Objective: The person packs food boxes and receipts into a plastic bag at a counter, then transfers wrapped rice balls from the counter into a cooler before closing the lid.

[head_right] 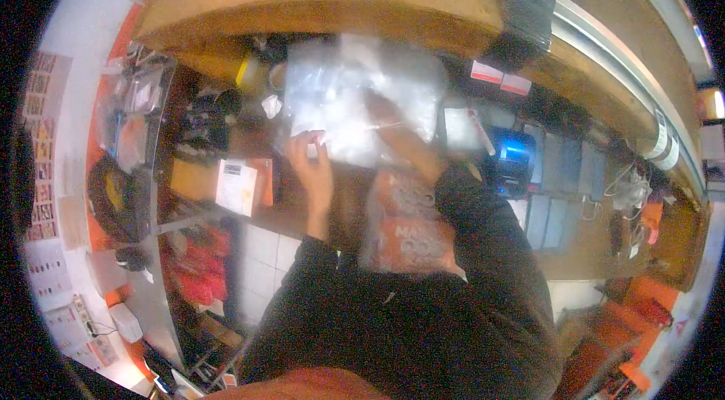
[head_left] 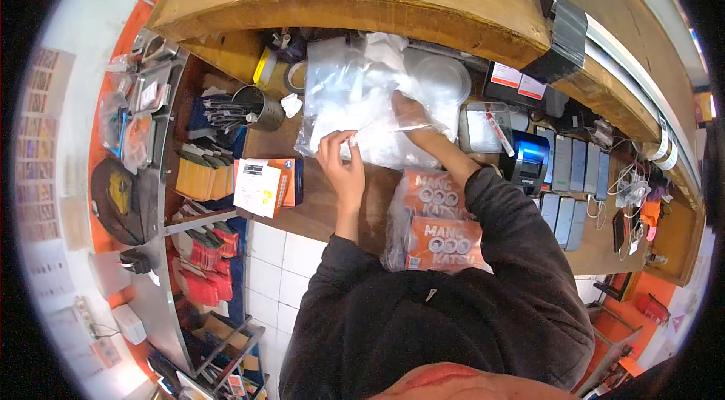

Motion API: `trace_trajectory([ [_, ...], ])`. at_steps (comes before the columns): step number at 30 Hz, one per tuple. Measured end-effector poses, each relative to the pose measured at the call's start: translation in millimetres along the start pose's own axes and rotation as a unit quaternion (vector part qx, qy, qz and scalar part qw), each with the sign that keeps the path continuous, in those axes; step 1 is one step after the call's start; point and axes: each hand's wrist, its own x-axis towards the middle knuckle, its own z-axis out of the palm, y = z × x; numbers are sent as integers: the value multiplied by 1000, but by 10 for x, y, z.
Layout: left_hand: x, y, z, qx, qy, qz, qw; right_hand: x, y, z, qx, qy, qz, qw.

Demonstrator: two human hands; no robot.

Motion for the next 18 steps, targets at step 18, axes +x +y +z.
trace_trajectory([
  [18,-887,-1054,1415,17,-326,-212,921,32,-571,-980,37,-19,-4,999],
])
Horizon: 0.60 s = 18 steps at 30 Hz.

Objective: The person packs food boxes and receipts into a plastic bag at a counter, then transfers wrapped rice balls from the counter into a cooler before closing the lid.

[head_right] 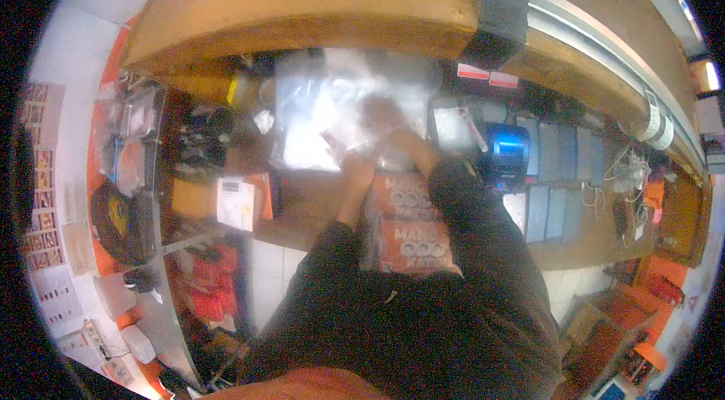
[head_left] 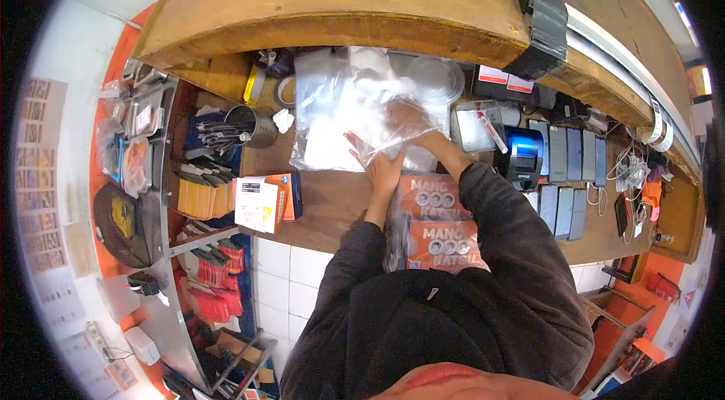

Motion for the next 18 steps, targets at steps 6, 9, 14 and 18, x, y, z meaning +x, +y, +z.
trace_trajectory([
  [6,-7,28,-62,28,-55,25,998,8,695,592,52,53,-35,997],
  [9,-170,357,-194,88,83,102,987,101,1093,887,139,51,38,988],
  [14,-336,483,-318,141,271,169,937,-961,439,1286,116,-138,-168,969],
  [18,-1022,733,-980,-136,173,199,955,-1453,-1585,-335,418,-282,-21,863],
])
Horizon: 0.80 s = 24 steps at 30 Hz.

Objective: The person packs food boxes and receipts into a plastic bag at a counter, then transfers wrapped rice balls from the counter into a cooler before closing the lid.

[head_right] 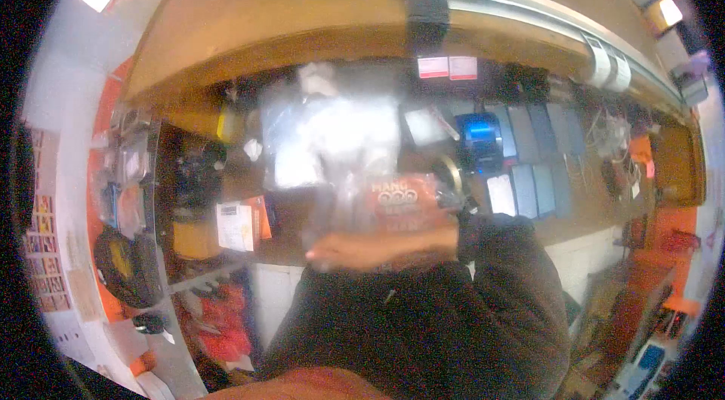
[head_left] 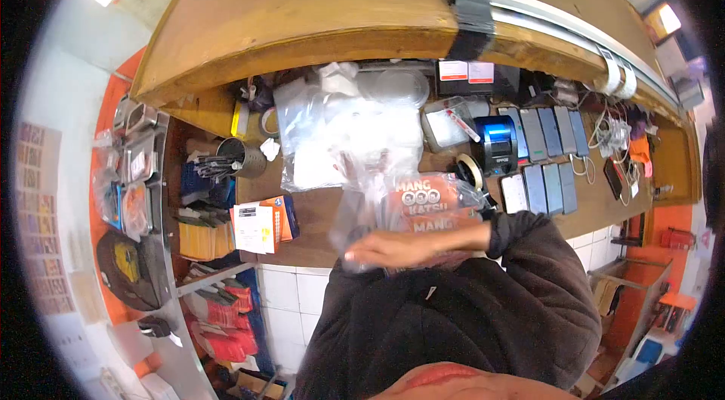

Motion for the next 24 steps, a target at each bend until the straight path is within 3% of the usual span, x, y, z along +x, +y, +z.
trace_trajectory([
  [3,-168,563,-343,-219,-128,-58,966,-414,-749,-89,141,88,-114,980],
  [4,-198,699,-347,-290,-173,-88,937,-521,-857,-149,93,224,-131,961],
  [6,-218,921,-372,-464,-238,-162,838,-711,-867,-325,142,399,-72,903],
  [7,-200,1013,-320,-542,-253,-191,778,-662,-814,-315,162,566,-37,808],
  [8,-170,1108,-288,-627,-262,-220,700,-698,-507,-528,204,551,-35,808],
  [9,-150,1188,-227,-691,-260,-246,628,-826,-404,-630,187,556,44,809],
  [10,-125,1265,-246,-743,-264,-263,556,-914,-303,-638,151,578,18,802],
  [13,-92,1434,-385,-819,-283,-276,416,-1129,81,-710,69,658,-20,750],
  [14,-104,1478,-490,-831,-294,-273,385,-1173,105,-723,62,698,-7,713],
  [15,-112,1511,-581,-837,-304,-274,365,-1291,100,-718,81,694,1,716],
  [16,-130,1516,-660,-836,-310,-272,362,-1369,-88,-691,100,689,11,718],
  [18,-176,1501,-832,-800,-297,-268,448,-1444,69,-728,161,700,-38,694],
  [19,-209,1480,-912,-737,-255,-277,561,-1448,132,-727,116,706,-37,698],
  [20,-216,1449,-978,-612,-294,-233,696,-1447,186,-713,72,711,-36,698],
  [21,-217,1401,-1036,-466,-321,-178,805,-1452,213,-719,27,716,-32,697],
  [22,-192,1348,-1062,-305,-334,-115,884,-1465,216,-753,8,676,-22,736],
  [24,-124,1141,-994,-281,-258,-186,906,-1525,219,-873,-33,584,5,811],
])
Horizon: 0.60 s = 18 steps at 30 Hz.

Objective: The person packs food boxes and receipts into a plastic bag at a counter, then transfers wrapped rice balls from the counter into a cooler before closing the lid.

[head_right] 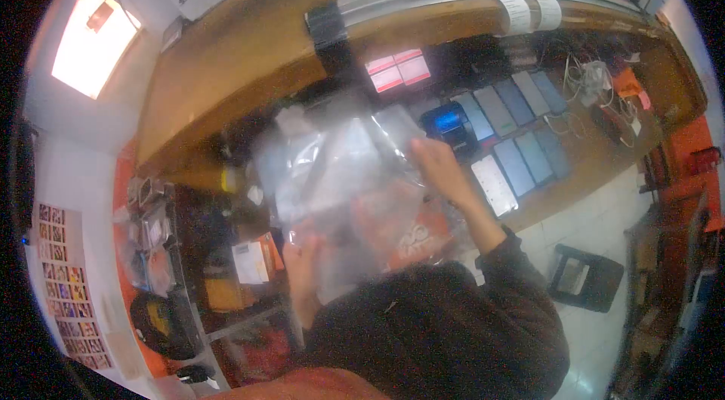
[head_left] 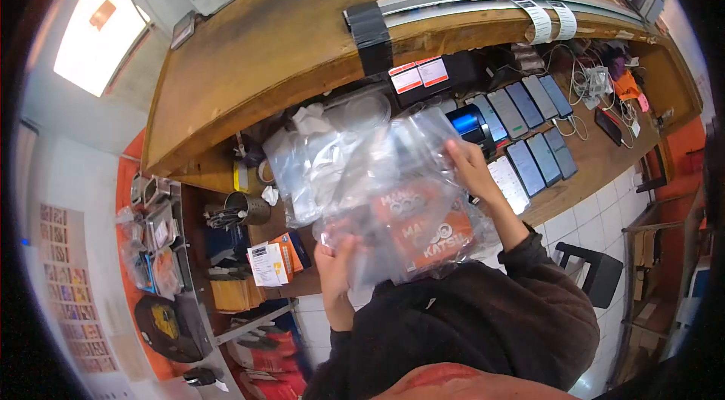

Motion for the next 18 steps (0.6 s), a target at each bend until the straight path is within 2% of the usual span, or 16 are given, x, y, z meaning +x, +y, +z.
trace_trajectory([
  [1,64,-97,-56,-4,53,-24,998,146,18,-31,-96,9,-65,993],
  [3,205,-242,-235,-20,109,-41,993,598,370,-56,-178,121,-59,975],
  [4,251,-265,-273,-25,135,-50,989,826,411,-106,-113,146,-103,977],
  [5,267,-242,-230,-3,148,-26,989,1185,897,-157,-211,203,-186,938],
  [8,360,-32,20,66,186,64,978,1588,1187,-286,-362,232,-162,888],
  [9,372,46,49,122,180,69,974,1692,1528,-287,-393,229,-167,875],
  [12,401,-59,-42,185,278,67,940,1622,1342,-218,-416,209,-174,868],
  [14,434,54,16,254,286,66,922,1610,1326,-239,-433,187,-165,866],
  [15,458,-18,24,156,323,28,933,1636,1363,-261,-442,167,-148,869],
  [17,504,-199,-42,112,317,25,941,1711,1517,-295,-467,152,-133,861],
  [18,561,-279,-181,166,275,64,945,1731,1535,-309,-498,158,-154,839],
])
